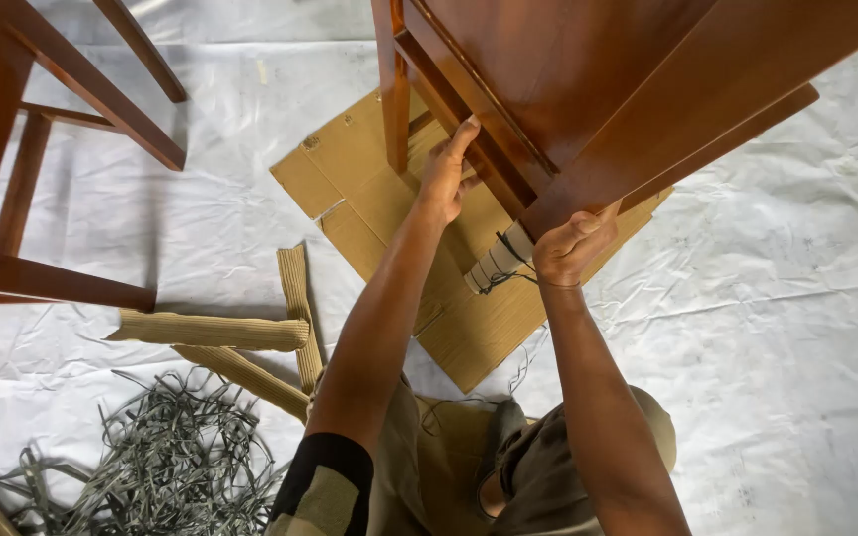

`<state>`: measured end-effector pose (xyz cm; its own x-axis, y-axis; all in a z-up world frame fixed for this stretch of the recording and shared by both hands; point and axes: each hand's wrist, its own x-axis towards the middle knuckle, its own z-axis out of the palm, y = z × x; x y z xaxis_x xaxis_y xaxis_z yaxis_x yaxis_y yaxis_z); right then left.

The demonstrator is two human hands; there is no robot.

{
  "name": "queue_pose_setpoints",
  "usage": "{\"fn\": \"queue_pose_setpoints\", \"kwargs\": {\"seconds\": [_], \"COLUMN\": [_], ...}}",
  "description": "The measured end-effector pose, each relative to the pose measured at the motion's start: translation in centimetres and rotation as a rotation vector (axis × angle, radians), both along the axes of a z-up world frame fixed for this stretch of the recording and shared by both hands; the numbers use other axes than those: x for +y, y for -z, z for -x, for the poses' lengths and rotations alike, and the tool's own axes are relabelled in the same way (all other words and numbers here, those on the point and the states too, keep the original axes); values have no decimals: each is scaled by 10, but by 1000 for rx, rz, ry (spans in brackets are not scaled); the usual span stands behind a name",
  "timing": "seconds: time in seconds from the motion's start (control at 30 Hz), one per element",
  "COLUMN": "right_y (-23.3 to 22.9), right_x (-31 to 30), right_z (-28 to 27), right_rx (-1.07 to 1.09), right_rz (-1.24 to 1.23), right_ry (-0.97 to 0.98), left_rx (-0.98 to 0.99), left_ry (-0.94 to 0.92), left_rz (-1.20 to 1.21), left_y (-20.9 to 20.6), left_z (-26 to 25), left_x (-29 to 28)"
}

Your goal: Packing a wooden chair by wrapping its legs with cardboard and securing them with ties.

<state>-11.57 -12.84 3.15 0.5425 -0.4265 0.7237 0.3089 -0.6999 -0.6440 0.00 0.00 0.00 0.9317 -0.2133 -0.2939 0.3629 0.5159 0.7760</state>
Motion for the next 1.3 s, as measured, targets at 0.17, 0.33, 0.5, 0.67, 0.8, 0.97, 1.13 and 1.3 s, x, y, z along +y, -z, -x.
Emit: {"fn": "queue_pose_setpoints", "kwargs": {"seconds": [0.17,0.33,0.5,0.67,0.8,0.97,1.13,1.3], "right_y": [3,53,50,167,125,101,11,-49], "right_x": [-9,-67,-124,-264,-224,-198,-122,-56], "right_z": [-2,-23,-30,-66,-53,-43,2,48], "right_rx": [-27,-87,-106,-136,-124,-91,-47,228], "right_rz": [-14,49,-35,52,2,4,8,62], "right_ry": [-13,-17,-18,71,119,155,131,68], "left_rx": [19,83,136,144,94,-82,-193,-507], "left_ry": [-43,-76,-106,-82,12,-132,-672,-403], "left_rz": [-10,-4,2,-55,-196,-618,-538,-709], "left_y": [3,-16,-22,7,9,46,38,22], "left_z": [0,14,27,29,34,5,-25,-39], "left_x": [-9,-23,-49,-79,-67,-39,19,66]}}
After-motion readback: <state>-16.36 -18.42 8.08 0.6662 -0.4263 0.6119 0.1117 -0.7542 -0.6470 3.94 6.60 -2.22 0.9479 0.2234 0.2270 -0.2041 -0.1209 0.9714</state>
